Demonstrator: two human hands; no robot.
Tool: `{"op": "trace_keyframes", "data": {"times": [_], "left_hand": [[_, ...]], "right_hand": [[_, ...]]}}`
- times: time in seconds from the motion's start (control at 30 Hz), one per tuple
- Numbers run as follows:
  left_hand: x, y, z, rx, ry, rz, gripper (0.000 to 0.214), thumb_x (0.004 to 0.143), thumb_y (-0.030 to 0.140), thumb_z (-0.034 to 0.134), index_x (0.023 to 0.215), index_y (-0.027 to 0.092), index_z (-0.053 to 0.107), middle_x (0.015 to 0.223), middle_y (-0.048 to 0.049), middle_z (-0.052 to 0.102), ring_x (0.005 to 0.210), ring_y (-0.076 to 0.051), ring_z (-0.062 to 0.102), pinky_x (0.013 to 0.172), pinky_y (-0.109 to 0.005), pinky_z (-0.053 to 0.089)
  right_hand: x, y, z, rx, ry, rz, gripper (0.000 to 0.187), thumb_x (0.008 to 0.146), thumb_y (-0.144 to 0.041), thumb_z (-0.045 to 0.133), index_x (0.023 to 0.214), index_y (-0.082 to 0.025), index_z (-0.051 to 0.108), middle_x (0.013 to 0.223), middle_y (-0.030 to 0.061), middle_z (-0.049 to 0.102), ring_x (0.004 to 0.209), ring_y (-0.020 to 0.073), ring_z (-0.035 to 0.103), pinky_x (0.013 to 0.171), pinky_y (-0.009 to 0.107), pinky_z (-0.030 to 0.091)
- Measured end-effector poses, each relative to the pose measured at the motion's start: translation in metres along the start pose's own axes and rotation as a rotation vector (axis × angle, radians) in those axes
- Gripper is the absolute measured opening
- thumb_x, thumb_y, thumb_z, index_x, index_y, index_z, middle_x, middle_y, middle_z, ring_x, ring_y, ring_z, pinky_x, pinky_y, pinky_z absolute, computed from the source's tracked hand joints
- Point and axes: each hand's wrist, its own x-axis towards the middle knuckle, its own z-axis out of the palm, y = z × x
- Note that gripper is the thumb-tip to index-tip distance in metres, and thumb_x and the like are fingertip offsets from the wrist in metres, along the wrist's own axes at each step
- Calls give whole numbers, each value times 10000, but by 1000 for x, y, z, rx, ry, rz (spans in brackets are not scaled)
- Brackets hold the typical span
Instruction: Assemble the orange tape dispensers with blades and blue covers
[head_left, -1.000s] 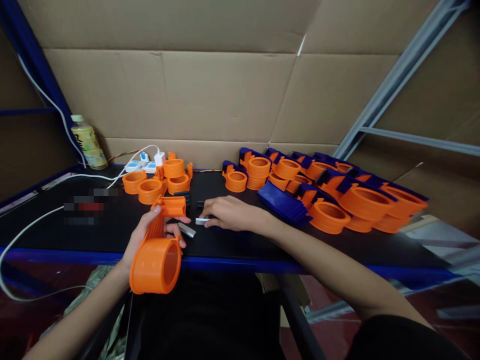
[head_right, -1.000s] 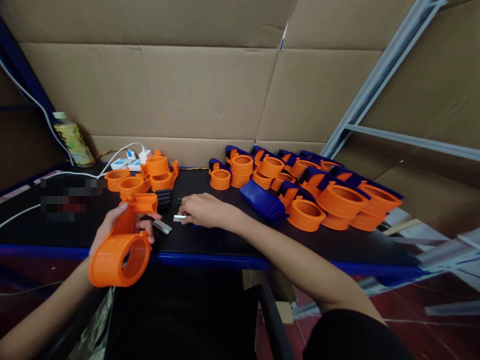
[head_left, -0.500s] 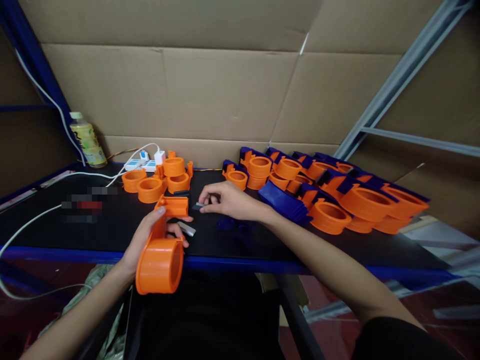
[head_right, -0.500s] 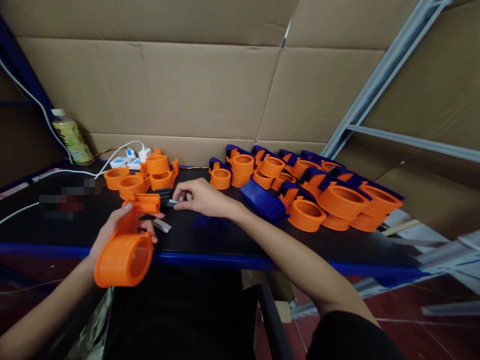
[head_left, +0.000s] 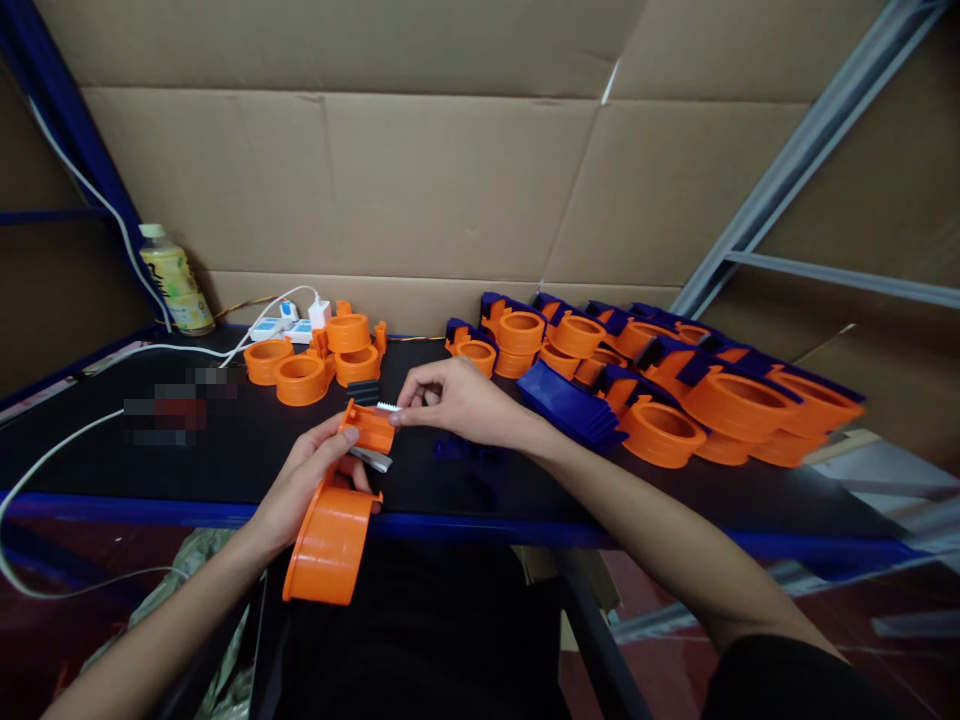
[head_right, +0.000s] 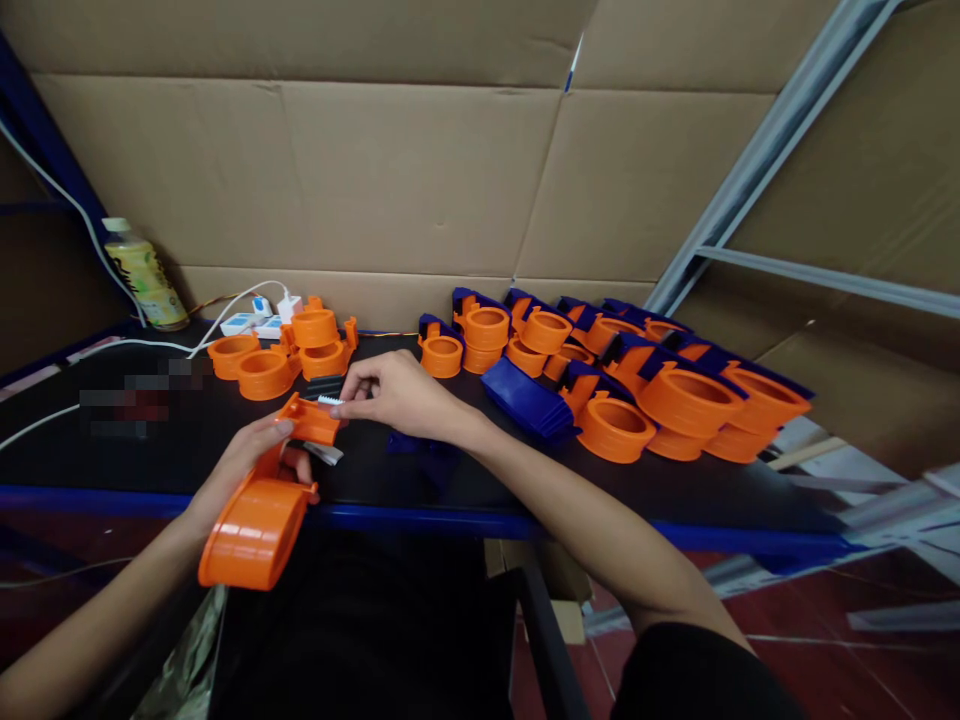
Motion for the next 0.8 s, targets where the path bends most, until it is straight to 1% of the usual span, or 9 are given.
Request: {"op": "trace_keyframes", "data": {"times": [0.07, 0.2, 0.3, 0.4, 0.47, 0.57, 0.63, 0.7, 0.8], "left_hand": [[1, 0, -1, 12, -13, 3, 327, 878, 403, 679, 1076, 144, 686, 603, -60, 707, 470, -212, 686, 451, -267, 547], [3, -1, -2, 76, -56, -13, 324, 874, 405, 691, 1078, 154, 675, 564, -38, 681, 446, -190, 666, 421, -227, 511], [3, 0, -1, 41, -63, -31, 339, 887, 409, 670, 1112, 156, 649, 565, -34, 681, 460, -204, 680, 427, -236, 524], [3, 3, -1, -55, -67, -26, 369, 886, 362, 665, 1195, 170, 601, 705, -58, 745, 468, -212, 691, 437, -284, 559], [4, 5, -3, -98, -60, -30, 415, 882, 365, 657, 1229, 149, 584, 815, -99, 772, 488, -226, 700, 435, -314, 569], [5, 6, -6, -129, -35, -63, 496, 889, 413, 633, 1265, 94, 578, 743, -109, 757, 563, -270, 730, 458, -321, 571], [6, 6, -7, -149, -14, -62, 524, 887, 412, 635, 1293, 86, 572, 689, -97, 745, 618, -289, 747, 496, -322, 580], [6, 4, -6, -161, 8, -32, 511, 888, 394, 638, 1294, 91, 578, 706, -105, 756, 663, -293, 758, 544, -327, 593], [6, 2, -3, -164, 48, 41, 451, 893, 366, 650, 1258, 108, 588, 739, -115, 771, 728, -307, 773, 625, -348, 609]], "right_hand": [[0, 1, 4, -32, -14, 9, 213, 810, -338, 770, 793, -138, 701, 660, -20, 624, 578, 69, 482, 573, 212, 347], [3, 6, 19, 13, -25, 28, 298, 806, -418, 777, 797, -139, 674, 677, -9, 653, 568, 72, 520, 558, 204, 355], [7, 8, 24, 40, -2, 7, 335, 841, -470, 737, 876, -141, 683, 704, -1, 674, 573, 81, 547, 555, 207, 363], [11, 13, 12, -76, 73, -36, 377, 964, -499, 565, 1006, -152, 705, 825, 27, 718, 645, 100, 580, 597, 222, 378], [12, 18, 0, -260, 107, -52, 380, 1006, -476, 500, 1056, -165, 713, 951, 53, 733, 783, 136, 631, 679, 242, 408], [10, 31, -12, -605, 24, -10, 287, 946, -378, 639, 1147, -186, 712, 1134, 96, 709, 1005, 216, 653, 793, 285, 432], [9, 38, -13, -736, -69, 38, 285, 883, -270, 718, 1154, -182, 719, 1147, 118, 698, 1038, 251, 652, 800, 300, 439], [9, 42, -12, -773, -120, 57, 254, 850, -199, 740, 1102, -175, 738, 1104, 120, 702, 1026, 256, 653, 796, 304, 443], [9, 38, -17, -696, -88, -7, 237, 881, -205, 713, 1116, -192, 737, 1117, 103, 693, 1038, 230, 636, 838, 308, 443]]}}
